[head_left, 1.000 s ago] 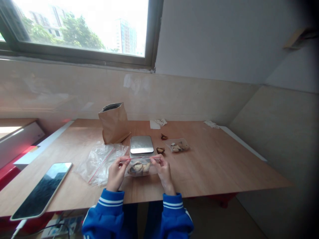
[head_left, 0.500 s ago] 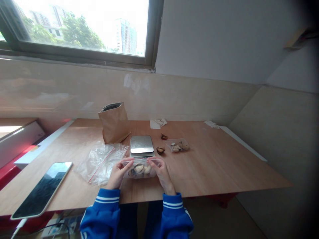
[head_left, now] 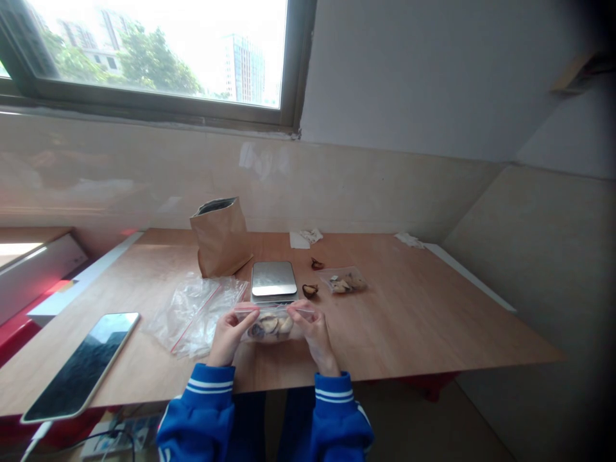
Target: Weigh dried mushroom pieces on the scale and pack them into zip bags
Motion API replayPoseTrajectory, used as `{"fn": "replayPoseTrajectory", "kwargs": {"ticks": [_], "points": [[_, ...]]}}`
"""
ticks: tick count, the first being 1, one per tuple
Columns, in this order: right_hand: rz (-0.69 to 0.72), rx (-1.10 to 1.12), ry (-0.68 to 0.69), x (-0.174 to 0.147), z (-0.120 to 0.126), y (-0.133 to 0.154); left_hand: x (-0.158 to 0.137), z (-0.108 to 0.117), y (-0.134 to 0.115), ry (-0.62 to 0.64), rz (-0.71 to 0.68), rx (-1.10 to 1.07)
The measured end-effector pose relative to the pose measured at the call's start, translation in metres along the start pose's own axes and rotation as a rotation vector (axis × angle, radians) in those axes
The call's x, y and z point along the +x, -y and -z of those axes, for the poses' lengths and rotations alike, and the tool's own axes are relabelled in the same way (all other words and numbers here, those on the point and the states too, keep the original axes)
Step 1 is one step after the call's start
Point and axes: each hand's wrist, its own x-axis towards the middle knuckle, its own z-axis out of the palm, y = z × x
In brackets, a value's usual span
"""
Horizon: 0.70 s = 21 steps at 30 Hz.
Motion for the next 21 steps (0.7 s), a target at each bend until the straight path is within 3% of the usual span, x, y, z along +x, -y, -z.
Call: {"fn": "replayPoseTrajectory", "kwargs": {"ticks": [4,8,14,21], "points": [[0.006,0.008,0.003,0.0,-0.001,0.004,0.001,0.0,0.005,0.028,-0.025,-0.033],[-0.051,0.033,0.122,-0.002,-0.001,0.007,-0.002,-0.003,-0.001,0.128,-0.007,0.036],[-0.084,0.078,0.196,-0.004,-0.004,0.009,-0.004,-0.004,-0.005,0.103,-0.011,0.026],[-0.031,0.004,0.132,-0.001,-0.013,0.009,-0.004,-0.006,-0.008,0.098,-0.087,0.054]]}}
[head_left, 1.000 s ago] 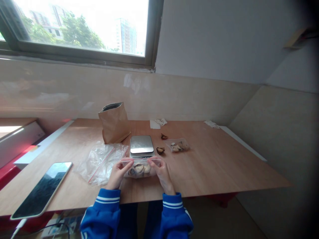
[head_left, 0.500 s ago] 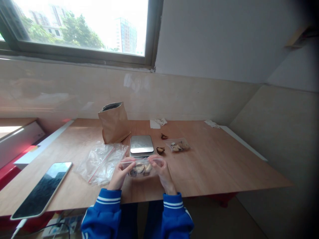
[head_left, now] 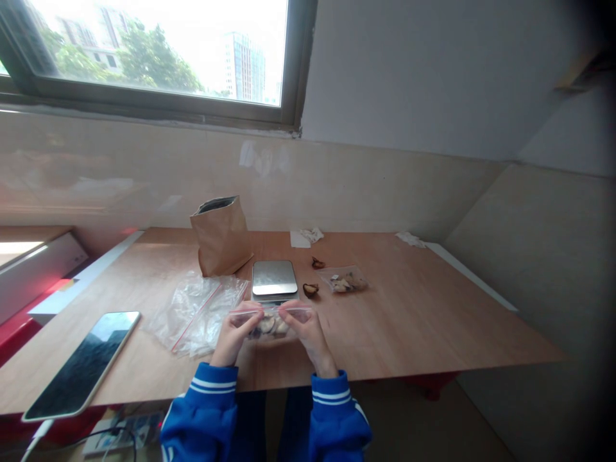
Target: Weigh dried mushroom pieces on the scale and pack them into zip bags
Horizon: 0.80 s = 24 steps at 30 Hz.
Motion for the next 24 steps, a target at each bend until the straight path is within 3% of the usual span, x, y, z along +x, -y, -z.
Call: {"fn": "replayPoseTrajectory", "kwargs": {"ticks": [6,14,21,24], "points": [[0.095,-0.049,-0.073,0.001,0.001,-0.004,-0.001,-0.001,0.002,-0.082,-0.072,0.047],[0.151,-0.12,-0.114,0.0,0.001,-0.001,-0.002,-0.001,0.003,-0.096,-0.038,0.033],[0.092,-0.026,-0.037,-0.001,0.001,0.002,-0.004,-0.002,-0.009,0.08,-0.07,0.079],[0.045,0.004,0.001,-0.002,0.001,0.001,-0.005,-0.003,-0.009,0.064,-0.108,0.135]]}}
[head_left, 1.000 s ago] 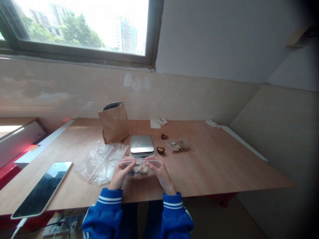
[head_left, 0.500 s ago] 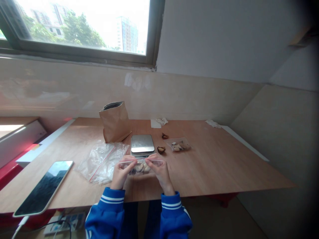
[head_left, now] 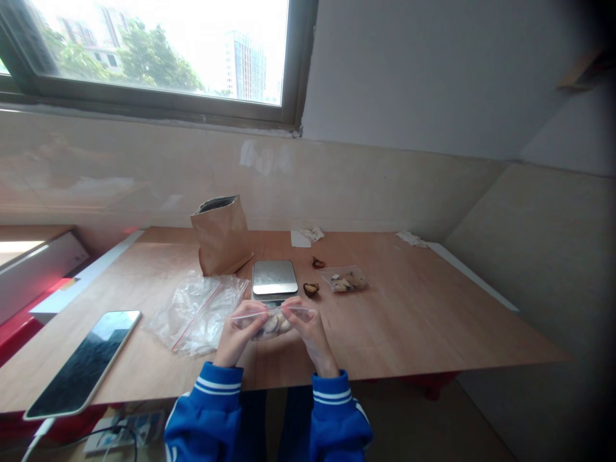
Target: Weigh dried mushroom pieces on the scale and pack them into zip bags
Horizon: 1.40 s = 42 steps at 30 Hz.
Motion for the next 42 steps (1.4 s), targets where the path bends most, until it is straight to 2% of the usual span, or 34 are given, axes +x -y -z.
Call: {"fn": "replayPoseTrajectory", "kwargs": {"ticks": [4,9,13,23,30,34,42], "points": [[-0.035,0.011,0.047,0.0,-0.001,-0.002,0.0,-0.001,0.005,-0.018,-0.015,0.051],[0.04,-0.038,0.066,0.001,-0.001,0.0,0.0,0.0,0.006,-0.024,-0.076,0.09],[0.087,-0.077,0.074,0.0,-0.002,0.001,0.0,-0.001,0.003,-0.022,-0.068,0.098],[0.191,-0.084,-0.041,-0.001,-0.011,0.006,-0.002,-0.01,0.001,-0.114,-0.032,0.105],[0.167,-0.141,-0.074,0.001,-0.016,0.004,-0.003,-0.011,0.007,-0.14,0.027,0.061],[0.148,-0.137,-0.031,0.0,-0.018,0.005,-0.001,-0.01,0.006,-0.138,-0.014,0.067],[0.159,-0.098,-0.104,0.001,-0.024,0.0,-0.003,-0.015,0.001,-0.181,-0.057,0.095]]}}
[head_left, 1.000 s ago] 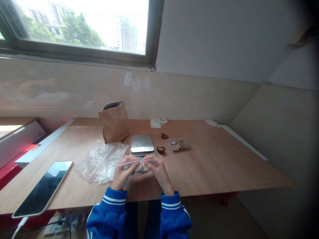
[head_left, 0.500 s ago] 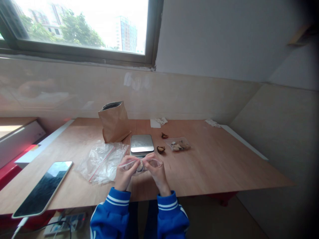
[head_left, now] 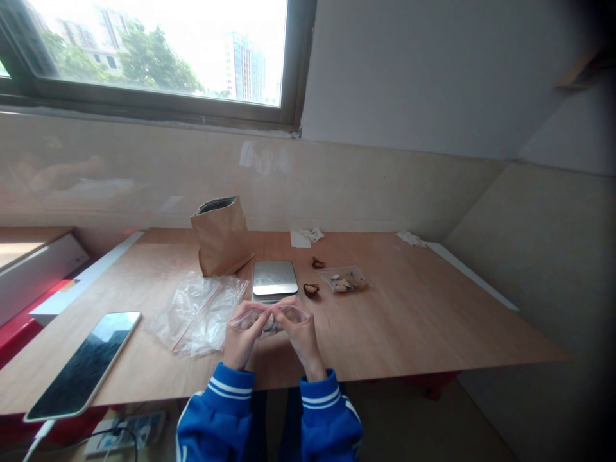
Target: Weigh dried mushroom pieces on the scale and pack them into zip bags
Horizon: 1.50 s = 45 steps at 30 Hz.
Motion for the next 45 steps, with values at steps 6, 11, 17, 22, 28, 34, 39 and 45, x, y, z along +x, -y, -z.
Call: {"fn": "replayPoseTrajectory", "kwargs": {"ticks": [6,11,17,22,28,34,39,45], "points": [[-0.005,-0.016,-0.039,-0.001,-0.002,0.003,0.0,0.002,0.001,-0.039,0.071,-0.017],[-0.059,-0.008,0.01,-0.003,0.0,0.007,0.004,0.01,0.003,-0.004,0.165,-0.099],[-0.136,0.039,0.006,-0.003,0.004,0.003,0.007,0.012,0.0,0.038,0.296,-0.274],[-0.202,0.124,0.115,-0.003,0.01,-0.003,0.008,0.015,0.002,0.029,0.373,-0.308],[-0.261,0.144,0.027,-0.002,0.018,-0.008,0.011,0.018,0.018,0.029,0.464,-0.378],[-0.263,0.079,-0.024,0.001,0.025,-0.012,0.01,0.016,0.012,0.147,0.436,-0.393],[-0.256,-0.016,-0.133,0.008,0.068,-0.009,0.007,0.015,-0.002,0.25,0.343,-0.232],[-0.243,-0.464,-0.376,0.058,0.187,-0.014,0.013,0.039,0.016,0.174,0.283,-0.282]]}}
